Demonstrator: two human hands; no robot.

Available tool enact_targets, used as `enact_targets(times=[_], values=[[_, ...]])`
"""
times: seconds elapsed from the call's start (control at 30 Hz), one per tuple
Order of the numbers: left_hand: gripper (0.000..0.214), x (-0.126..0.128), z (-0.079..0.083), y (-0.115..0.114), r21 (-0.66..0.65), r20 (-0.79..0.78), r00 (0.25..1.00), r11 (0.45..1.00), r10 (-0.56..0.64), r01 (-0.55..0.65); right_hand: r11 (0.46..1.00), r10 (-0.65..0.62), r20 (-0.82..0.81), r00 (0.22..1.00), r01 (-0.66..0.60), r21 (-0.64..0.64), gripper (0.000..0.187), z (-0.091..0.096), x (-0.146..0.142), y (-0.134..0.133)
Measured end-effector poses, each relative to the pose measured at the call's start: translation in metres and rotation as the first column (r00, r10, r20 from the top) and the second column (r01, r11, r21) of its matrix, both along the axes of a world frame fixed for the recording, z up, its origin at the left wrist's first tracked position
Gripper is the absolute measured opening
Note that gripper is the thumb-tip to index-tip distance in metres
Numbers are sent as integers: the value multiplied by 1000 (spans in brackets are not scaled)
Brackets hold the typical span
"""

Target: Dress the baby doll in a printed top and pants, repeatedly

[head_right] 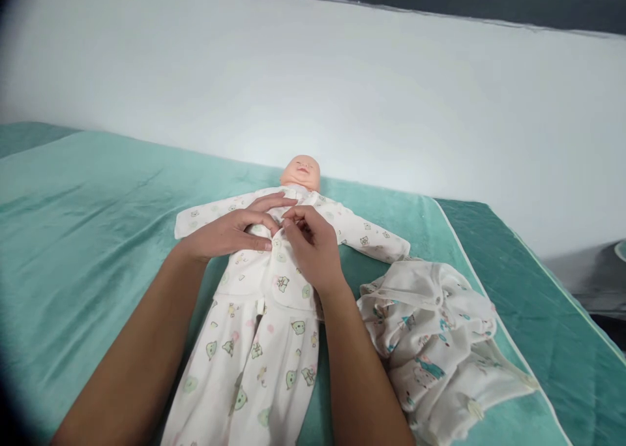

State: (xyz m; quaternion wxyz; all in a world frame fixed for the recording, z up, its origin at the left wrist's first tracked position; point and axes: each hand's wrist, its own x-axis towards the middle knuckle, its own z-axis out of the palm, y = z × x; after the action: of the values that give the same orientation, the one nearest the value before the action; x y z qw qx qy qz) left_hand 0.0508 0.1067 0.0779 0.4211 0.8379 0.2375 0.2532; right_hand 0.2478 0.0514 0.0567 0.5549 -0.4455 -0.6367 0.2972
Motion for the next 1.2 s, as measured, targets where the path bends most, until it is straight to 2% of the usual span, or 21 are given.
enact_targets(times=[0.17,0.3,0.4,1.03,1.13,1.2], values=[[8,0,0,-1,-29,26,1000,1000,3,-2,997,62,51,997,-59,-58,11,4,1,-1],[10,0,1,-2,-74,42,999,997,15,-11,979,164,-19,986,-165,-118,14,6,6,-1],[11,-1,2,-2,-87,30,999,996,17,-15,973,189,-77,979,-197,-119,16,4,8,-1],[23,1,4,-4,-49,2,998,997,58,-58,976,163,-178,970,-184,-112,23,3,10,0],[26,1,5,-6,-62,16,995,993,101,-100,981,125,-228,966,-154,-114,27,3,13,-1],[29,2,5,-7,-112,61,982,979,179,-172,985,89,-252,964,-122,-120,28,2,13,-1]])
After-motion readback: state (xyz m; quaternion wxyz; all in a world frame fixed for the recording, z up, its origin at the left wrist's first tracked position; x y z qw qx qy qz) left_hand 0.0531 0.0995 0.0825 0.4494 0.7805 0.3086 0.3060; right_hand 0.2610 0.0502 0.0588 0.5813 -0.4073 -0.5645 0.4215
